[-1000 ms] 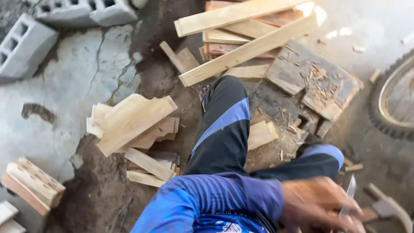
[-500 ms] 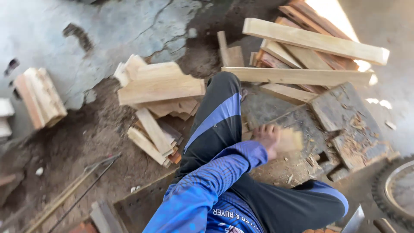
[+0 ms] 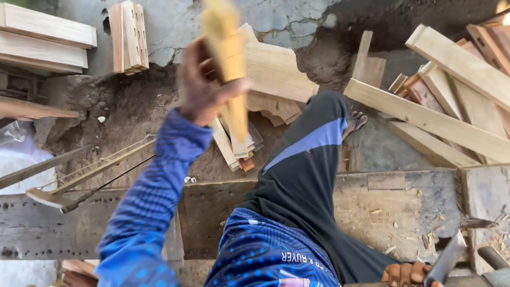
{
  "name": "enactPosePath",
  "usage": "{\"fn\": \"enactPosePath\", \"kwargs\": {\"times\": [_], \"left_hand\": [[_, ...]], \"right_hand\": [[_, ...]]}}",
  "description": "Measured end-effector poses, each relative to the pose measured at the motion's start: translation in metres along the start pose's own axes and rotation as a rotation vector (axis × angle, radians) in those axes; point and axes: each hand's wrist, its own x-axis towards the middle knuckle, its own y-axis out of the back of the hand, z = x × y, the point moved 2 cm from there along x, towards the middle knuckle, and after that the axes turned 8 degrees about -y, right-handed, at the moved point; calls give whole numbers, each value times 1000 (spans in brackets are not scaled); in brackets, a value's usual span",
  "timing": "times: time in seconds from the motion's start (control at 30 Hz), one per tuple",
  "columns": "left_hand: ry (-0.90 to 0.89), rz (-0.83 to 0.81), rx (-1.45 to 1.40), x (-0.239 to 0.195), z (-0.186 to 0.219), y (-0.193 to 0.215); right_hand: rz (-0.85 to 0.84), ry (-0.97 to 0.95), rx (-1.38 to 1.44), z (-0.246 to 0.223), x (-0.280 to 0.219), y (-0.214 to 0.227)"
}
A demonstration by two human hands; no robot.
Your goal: The person sits on the ground and uses a hammer to repeatedly strike a small cylindrical piece of wood held in the left hand. The person occasionally picks up a larger wooden plank from a nearby pile and places it back down while continuing to shape the small wood piece.
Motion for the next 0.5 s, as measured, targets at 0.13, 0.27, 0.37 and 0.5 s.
{"fn": "enactPosePath", "kwargs": {"times": [0.13, 0.27, 0.37, 0.5], "left_hand": [[594, 495, 46, -105, -94, 46], [840, 570, 225, -208, -174, 34], [990, 542, 322, -252, -215, 19], [1159, 462, 441, -304, -269, 10]], "right_hand": [[-22, -3, 3, 22, 59, -29], [-55, -38, -21, 21, 74, -39], [-26, -57, -69, 36, 76, -37], [-13, -85, -102, 43, 84, -52]]}}
